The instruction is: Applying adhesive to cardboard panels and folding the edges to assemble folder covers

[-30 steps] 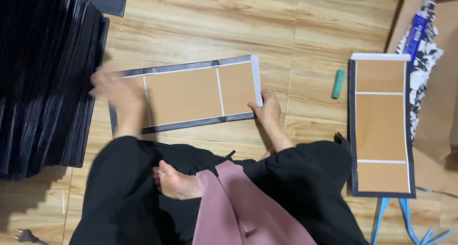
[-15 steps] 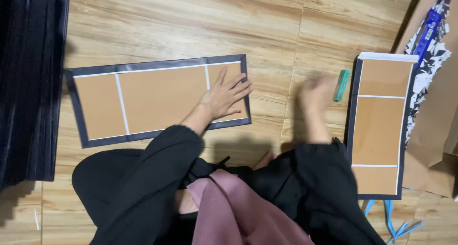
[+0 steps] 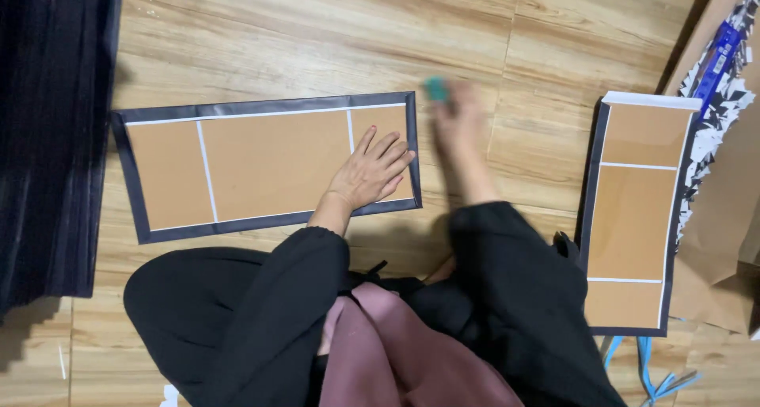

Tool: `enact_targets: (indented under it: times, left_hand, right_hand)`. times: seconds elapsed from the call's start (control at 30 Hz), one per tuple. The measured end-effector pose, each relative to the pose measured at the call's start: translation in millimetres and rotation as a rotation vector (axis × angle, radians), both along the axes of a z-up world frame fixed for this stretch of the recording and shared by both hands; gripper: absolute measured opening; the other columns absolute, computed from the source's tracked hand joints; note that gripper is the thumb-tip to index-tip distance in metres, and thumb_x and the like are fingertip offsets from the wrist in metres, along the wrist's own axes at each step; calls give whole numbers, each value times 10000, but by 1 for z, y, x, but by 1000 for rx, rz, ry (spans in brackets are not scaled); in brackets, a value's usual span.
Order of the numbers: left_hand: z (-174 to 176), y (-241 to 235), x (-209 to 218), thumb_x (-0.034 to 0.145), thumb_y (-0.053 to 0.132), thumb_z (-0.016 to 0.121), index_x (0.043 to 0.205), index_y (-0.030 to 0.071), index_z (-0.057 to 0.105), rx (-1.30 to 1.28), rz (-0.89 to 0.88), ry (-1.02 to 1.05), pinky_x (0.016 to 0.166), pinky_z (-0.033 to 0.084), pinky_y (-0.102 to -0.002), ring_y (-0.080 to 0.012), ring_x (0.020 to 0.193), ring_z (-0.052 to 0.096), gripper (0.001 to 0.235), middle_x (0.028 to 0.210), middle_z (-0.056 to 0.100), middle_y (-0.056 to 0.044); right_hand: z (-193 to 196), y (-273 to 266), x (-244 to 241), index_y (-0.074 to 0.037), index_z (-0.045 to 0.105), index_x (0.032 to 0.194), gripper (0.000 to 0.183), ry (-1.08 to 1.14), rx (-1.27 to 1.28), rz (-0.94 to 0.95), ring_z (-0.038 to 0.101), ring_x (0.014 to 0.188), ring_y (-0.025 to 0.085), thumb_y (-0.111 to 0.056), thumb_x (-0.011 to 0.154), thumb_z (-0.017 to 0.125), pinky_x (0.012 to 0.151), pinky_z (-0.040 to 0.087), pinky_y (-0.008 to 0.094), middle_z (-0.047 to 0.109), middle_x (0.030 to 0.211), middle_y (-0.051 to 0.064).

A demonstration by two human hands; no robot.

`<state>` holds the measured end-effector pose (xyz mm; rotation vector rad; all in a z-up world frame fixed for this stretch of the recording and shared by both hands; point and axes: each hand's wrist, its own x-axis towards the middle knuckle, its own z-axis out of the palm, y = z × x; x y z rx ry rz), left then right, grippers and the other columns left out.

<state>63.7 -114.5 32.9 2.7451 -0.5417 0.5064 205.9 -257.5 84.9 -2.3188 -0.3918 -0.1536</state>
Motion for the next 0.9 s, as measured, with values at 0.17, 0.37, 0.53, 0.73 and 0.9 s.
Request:
enact_targets:
  times: [0.17,0.37,0.53,0.73,0.9]
  left_hand:
    - [16,3,-4,821,369,448,1204,216,451,24,63,24,1074,111,-576,-255,1348,182,412,1460,225,0]
    - [7,1,-1,800,267,387,1127,209,468,-13,62,126,1077,91,-546,-233,1334,245,342,1433,302,-20]
    - [10,0,-2,791,244,382,1123,216,435,-39,91,177,1075,75,-545,-207,1329,241,338,1437,292,8]
    - [6,-1,-6,801,275,395,1124,236,418,-37,138,175,1080,47,-554,-175,1335,214,326,1443,276,51]
    - [18,5,-3,812,266,349,1174,217,412,-62,137,191,1077,37,-550,-190,1332,229,371,1447,276,26]
  right_hand:
    - [-12,20,-14,-93,614,993,256,-182,-360,351,547,821,316,-70,738,621,716,453,425,540,858,106]
    - [30,-29,-95,-114,584,932,147,-76,-420,430,547,819,269,-98,786,586,707,462,344,518,819,56]
    - [24,-46,-140,-131,578,964,161,-59,-531,486,554,825,212,-136,806,551,679,478,301,525,835,20]
    - [22,-59,-174,-143,599,960,179,-8,-505,615,585,838,214,-162,784,571,696,496,295,570,839,19]
    - [29,-58,-144,-86,625,906,165,202,-176,486,584,782,327,-165,761,638,674,488,390,579,795,108]
